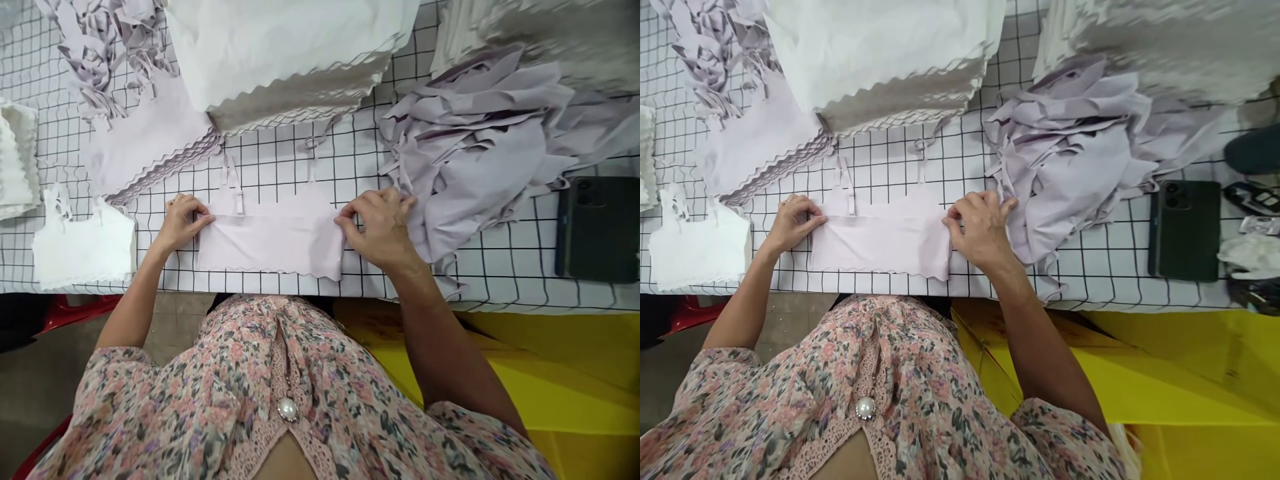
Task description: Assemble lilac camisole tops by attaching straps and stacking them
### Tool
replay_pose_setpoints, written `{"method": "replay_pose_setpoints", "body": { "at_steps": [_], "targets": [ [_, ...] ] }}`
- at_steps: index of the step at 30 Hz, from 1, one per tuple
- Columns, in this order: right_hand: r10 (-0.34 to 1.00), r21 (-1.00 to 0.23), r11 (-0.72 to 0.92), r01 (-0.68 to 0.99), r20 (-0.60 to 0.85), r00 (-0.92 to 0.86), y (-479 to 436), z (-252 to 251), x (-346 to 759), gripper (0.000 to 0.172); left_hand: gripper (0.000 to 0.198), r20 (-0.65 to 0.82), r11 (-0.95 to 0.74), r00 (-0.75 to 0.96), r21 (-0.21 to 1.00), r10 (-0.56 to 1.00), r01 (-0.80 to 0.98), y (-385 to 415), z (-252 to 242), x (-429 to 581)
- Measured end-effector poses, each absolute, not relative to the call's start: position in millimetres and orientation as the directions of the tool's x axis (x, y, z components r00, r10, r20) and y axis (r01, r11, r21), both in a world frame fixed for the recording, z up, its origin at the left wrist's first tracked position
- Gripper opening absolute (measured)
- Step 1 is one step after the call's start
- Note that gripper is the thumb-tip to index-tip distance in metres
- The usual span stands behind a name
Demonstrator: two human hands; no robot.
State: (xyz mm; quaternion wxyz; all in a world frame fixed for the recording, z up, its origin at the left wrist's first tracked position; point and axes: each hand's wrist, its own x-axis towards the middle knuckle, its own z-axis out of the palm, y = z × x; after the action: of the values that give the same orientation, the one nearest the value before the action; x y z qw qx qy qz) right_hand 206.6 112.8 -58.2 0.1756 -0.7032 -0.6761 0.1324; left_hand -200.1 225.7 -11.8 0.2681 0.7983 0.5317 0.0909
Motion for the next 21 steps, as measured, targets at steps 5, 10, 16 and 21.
{"method": "replay_pose_setpoints", "body": {
  "at_steps": [5,10,16,21],
  "targets": [
    [0.991,-0.405,0.041,0.913,0.134,0.015,90.4,-43.0,157.6,0.047,0.029,0.042,-0.325,0.346,0.461,0.937,0.826,197.8,-16.9,-183.1],
    [0.939,-0.415,0.332,0.847,0.060,-0.339,58.5,-57.2,117.2,0.077,0.077,-0.037,-0.456,0.523,0.441,0.852,0.773,139.5,-35.2,-154.8],
    [0.981,-0.324,0.184,0.928,0.008,-0.192,39.0,-70.2,153.2,0.088,0.093,-0.019,-0.375,0.410,0.367,0.912,0.852,130.6,-50.4,-173.5],
    [0.985,-0.380,0.160,0.911,0.126,-0.120,46.9,-49.4,186.2,0.073,0.086,0.076,-0.419,0.424,0.383,0.903,0.823,138.0,-50.6,-186.2]
  ]
}}
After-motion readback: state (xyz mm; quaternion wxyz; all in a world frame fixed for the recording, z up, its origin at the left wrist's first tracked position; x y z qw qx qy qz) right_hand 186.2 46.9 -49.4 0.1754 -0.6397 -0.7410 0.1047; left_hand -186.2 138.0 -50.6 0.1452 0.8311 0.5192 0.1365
